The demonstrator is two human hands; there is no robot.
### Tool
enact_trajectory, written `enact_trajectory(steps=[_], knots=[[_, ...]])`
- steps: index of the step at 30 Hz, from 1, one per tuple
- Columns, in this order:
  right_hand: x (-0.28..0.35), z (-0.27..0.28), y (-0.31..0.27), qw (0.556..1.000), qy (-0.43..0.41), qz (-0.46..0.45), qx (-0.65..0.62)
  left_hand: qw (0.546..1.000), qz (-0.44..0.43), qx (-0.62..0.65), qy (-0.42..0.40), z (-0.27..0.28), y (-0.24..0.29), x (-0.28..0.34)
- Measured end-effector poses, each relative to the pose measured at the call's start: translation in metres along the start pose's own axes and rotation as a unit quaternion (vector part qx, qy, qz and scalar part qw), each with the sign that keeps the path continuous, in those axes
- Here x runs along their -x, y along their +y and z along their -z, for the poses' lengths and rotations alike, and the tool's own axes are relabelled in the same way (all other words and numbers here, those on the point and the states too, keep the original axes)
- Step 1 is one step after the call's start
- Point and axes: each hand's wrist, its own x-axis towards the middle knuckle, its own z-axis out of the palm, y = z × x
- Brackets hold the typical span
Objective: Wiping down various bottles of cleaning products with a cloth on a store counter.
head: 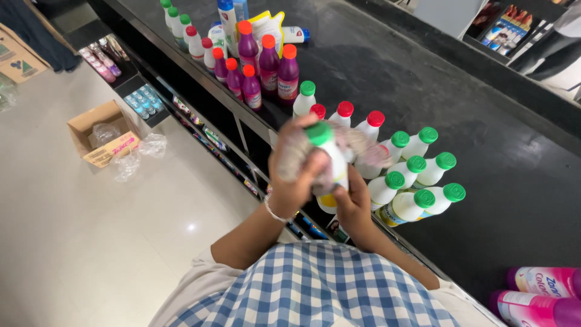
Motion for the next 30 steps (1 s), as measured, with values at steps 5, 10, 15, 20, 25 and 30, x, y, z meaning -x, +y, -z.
enact_trajectory(steps=[5,10,15,20,25,30], knots=[[-0.007,0.009,-0.039,0.978,0.162,0.047,-0.126,0.964,-0.131,-0.158,-0.166,-0.034,0.021,0.007],[0.002,0.006,-0.095,0.946,0.188,0.243,0.099,0.949,0.116,0.112,-0.272,-0.063,-0.008,0.024],[0.033,0.027,-0.115,0.903,0.265,0.284,0.185,0.877,0.255,0.245,-0.326,-0.092,-0.033,0.028],[0.056,0.054,-0.134,0.859,0.327,0.343,0.192,0.893,0.233,0.136,-0.359,-0.099,-0.037,0.018],[0.077,0.083,-0.171,0.817,0.395,0.326,0.266,0.921,0.163,0.114,-0.334,-0.081,-0.049,-0.024],[0.086,0.129,-0.151,0.827,0.492,0.089,0.255,0.917,0.218,0.244,-0.229,-0.07,-0.049,-0.044]])
